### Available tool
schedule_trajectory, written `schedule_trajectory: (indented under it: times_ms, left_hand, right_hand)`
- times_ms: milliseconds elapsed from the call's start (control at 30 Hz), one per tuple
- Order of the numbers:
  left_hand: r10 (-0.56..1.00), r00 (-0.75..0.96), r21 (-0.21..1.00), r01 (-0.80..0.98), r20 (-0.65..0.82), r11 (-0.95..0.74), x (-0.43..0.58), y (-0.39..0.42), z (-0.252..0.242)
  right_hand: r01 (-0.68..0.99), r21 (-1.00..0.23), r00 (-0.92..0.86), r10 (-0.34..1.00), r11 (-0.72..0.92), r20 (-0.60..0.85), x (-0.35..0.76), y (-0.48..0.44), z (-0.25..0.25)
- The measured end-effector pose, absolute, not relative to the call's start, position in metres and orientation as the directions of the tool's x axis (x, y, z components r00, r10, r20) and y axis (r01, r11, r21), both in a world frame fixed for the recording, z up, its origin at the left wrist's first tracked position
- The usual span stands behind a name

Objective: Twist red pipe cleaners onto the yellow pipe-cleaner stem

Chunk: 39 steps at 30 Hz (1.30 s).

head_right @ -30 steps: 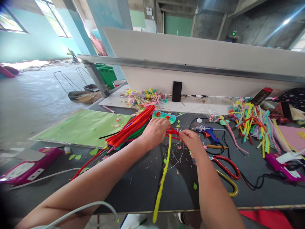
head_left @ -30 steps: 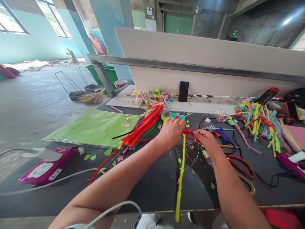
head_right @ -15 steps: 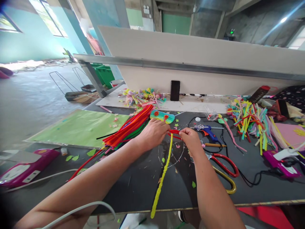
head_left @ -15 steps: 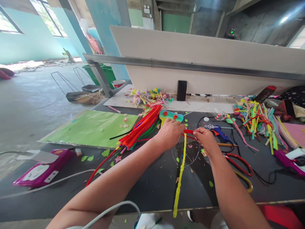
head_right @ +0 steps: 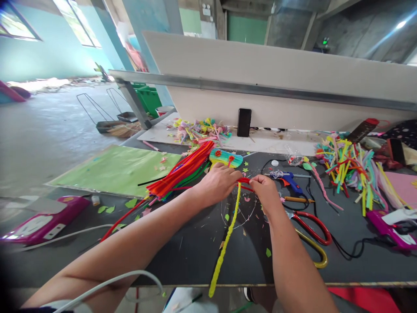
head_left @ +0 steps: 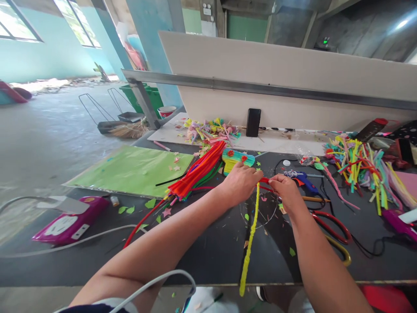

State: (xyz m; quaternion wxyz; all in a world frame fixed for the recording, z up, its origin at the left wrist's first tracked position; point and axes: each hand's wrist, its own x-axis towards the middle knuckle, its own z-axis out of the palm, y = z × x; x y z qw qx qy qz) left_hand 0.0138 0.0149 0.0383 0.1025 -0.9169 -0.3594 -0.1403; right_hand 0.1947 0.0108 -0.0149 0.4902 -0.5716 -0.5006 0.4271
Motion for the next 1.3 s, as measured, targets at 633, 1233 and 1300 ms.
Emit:
schedule_trajectory:
  times_ms: [633, 1233, 1300]
  left_hand:
    - [0.719, 0.570, 0.219, 0.702, 0.399, -0.678, 0.012, 0.034, 0.016]
    - [0.861, 0.509, 0.427, 0.776, 0.012, -0.465, -0.003, 0.035, 0.055]
    - [0.865, 0.501, 0.396, 0.791, 0.016, -0.466, -0.004, 0.036, 0.055]
  right_hand:
    - [0.198, -0.980, 0.130, 0.992, -0.021, 0.005, 0.195, 0.011, -0.015]
    - [0.123, -0.984, -0.041, 0.992, 0.126, 0.122, 0.190, 0.003, -0.019]
    - [0.138, -0.980, -0.048, 0.989, 0.145, 0.140, 0.190, 0.003, -0.020]
